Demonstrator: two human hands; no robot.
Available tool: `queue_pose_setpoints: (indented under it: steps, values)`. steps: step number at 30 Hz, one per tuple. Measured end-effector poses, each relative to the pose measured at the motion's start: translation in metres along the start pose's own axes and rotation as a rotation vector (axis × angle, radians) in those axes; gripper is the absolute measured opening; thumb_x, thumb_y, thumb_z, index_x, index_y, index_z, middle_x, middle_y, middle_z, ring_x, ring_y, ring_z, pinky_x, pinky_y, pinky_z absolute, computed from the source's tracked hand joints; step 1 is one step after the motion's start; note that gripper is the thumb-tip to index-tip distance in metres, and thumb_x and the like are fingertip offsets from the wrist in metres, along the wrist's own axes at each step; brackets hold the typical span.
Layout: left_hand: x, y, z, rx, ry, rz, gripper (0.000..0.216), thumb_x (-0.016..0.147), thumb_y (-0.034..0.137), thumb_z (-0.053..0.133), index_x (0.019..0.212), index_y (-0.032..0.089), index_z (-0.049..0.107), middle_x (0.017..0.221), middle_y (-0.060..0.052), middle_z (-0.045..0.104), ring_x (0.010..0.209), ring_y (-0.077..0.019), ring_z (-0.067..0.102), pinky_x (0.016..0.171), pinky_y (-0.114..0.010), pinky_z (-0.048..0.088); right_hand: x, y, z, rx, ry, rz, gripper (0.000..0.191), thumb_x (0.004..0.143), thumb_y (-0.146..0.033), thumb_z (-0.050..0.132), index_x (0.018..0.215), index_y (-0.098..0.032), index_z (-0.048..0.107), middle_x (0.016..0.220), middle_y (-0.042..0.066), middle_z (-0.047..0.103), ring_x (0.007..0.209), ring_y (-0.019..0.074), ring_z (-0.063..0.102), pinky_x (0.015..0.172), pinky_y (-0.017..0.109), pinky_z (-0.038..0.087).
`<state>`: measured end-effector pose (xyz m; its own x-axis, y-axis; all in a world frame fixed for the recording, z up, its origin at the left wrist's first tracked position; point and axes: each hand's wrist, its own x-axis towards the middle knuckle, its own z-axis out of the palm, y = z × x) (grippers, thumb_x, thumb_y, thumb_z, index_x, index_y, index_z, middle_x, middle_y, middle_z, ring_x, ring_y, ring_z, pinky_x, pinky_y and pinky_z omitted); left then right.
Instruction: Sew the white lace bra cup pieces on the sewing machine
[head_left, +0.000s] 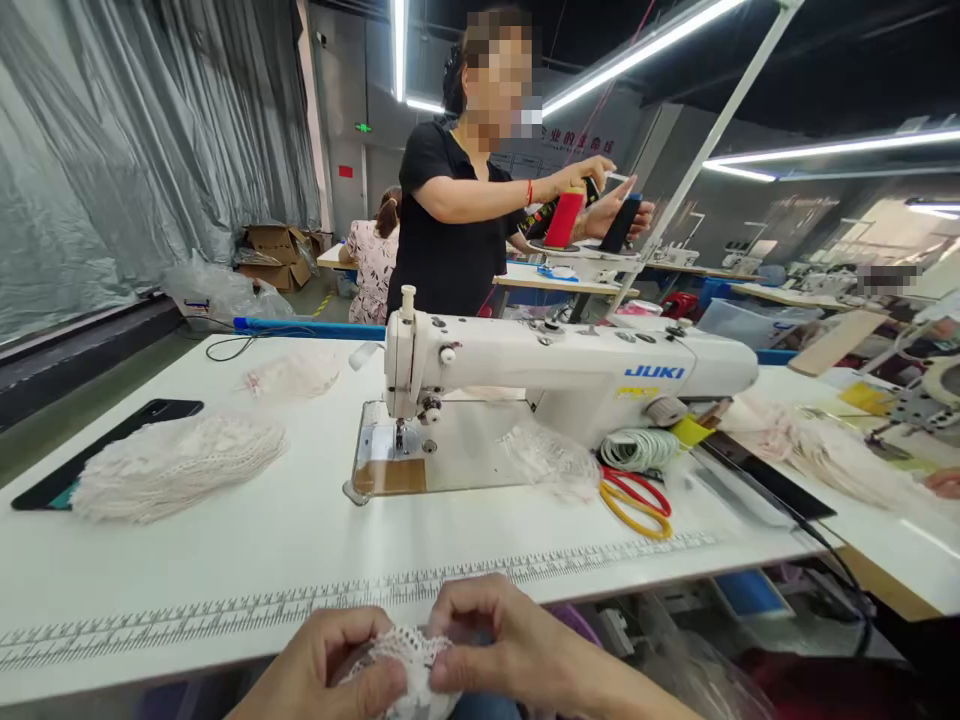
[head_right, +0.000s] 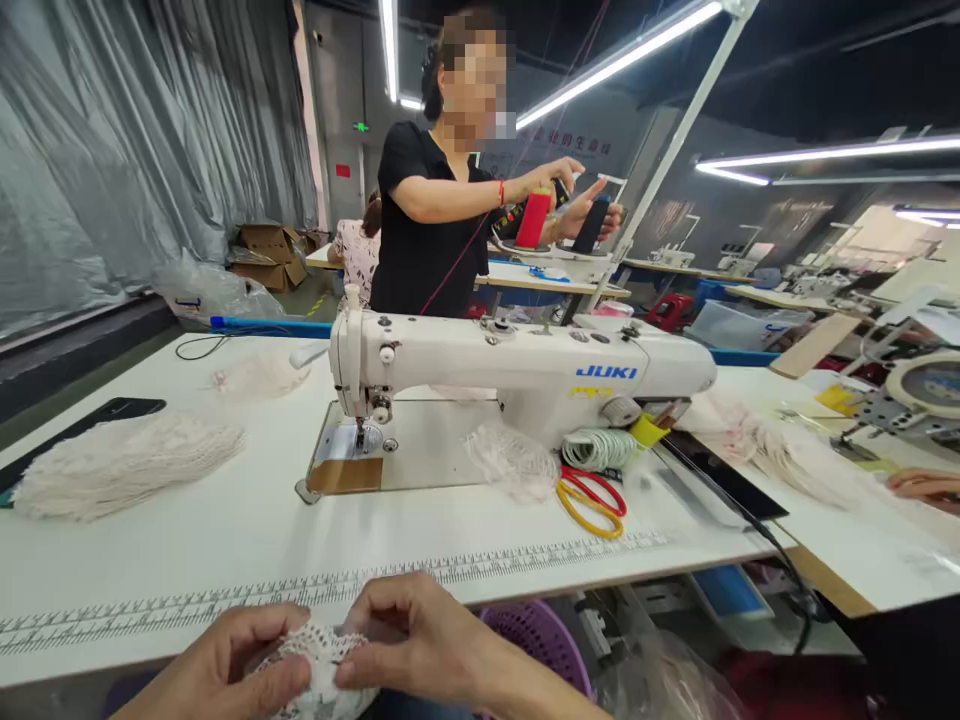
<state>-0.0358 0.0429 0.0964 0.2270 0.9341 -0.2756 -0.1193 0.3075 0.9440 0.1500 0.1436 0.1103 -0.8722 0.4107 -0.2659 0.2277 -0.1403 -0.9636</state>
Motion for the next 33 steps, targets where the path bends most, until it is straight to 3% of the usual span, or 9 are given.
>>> queue_pose_setpoints:
  steps: [4,8,14,20,27,33]
  values:
    - [-0.012,-0.017,0.005,0.238,0.043,-0.008,0.046,0.073,0.06,0.062,0.066,0.014,0.056,0.061,0.004,0.037,0.059,-0.0111,0.031,0.055,-0.023,0.024,-0.007,0.011,0.015,-0.188,-0.028,-0.077,0.036,0.063,-0.044,0.077,0.069,-0.013,0.06,0.062,-0.004,0.046,0.061,0.0082,0.038,0.055,0.02,0.029]
    - [-0.017,-0.033,0.009,0.438,0.059,-0.007,0.045,0.076,0.058,0.058,0.064,0.015,0.06,0.063,0.003,0.041,0.06,-0.0122,0.036,0.055,-0.024,0.024,-0.013,0.026,0.025,-0.224,0.004,-0.076,0.037,0.065,-0.046,0.075,0.069,-0.013,0.059,0.06,-0.005,0.043,0.059,0.008,0.036,0.052,0.019,0.027]
    - [-0.022,-0.047,0.013,0.404,0.055,-0.063,0.034,0.064,0.048,0.068,0.073,0.016,0.062,0.065,0.004,0.044,0.062,-0.0136,0.038,0.057,-0.023,0.026,-0.018,0.039,0.028,-0.215,0.024,-0.036,0.038,0.066,-0.047,0.075,0.066,-0.013,0.059,0.058,-0.004,0.043,0.059,0.0089,0.037,0.051,0.019,0.028]
    - [-0.024,-0.048,0.018,0.51,0.11,-0.052,0.028,0.07,0.044,0.059,0.068,0.016,0.063,0.067,0.002,0.044,0.064,-0.0149,0.042,0.06,-0.023,0.028,-0.016,0.042,0.031,-0.235,0.014,-0.014,0.032,0.067,-0.041,0.074,0.075,-0.012,0.063,0.06,-0.004,0.045,0.059,0.0086,0.037,0.051,0.019,0.028]
    - [-0.024,-0.049,0.013,0.476,0.124,-0.03,0.036,0.08,0.047,0.052,0.061,0.016,0.058,0.064,0.003,0.042,0.062,-0.0137,0.04,0.059,-0.023,0.029,-0.007,0.047,0.033,-0.169,0.031,0.004,0.026,0.074,-0.036,0.068,0.073,-0.01,0.064,0.059,-0.003,0.048,0.058,0.0084,0.039,0.052,0.019,0.03]
    - [-0.02,-0.057,0.01,0.369,0.119,-0.063,0.035,0.07,0.049,0.063,0.077,0.015,0.064,0.067,0.001,0.053,0.065,-0.016,0.045,0.06,-0.023,0.034,-0.003,0.043,0.034,-0.136,0.057,0.002,0.026,0.073,-0.037,0.067,0.07,-0.011,0.063,0.058,-0.003,0.047,0.057,0.0082,0.04,0.051,0.018,0.03]
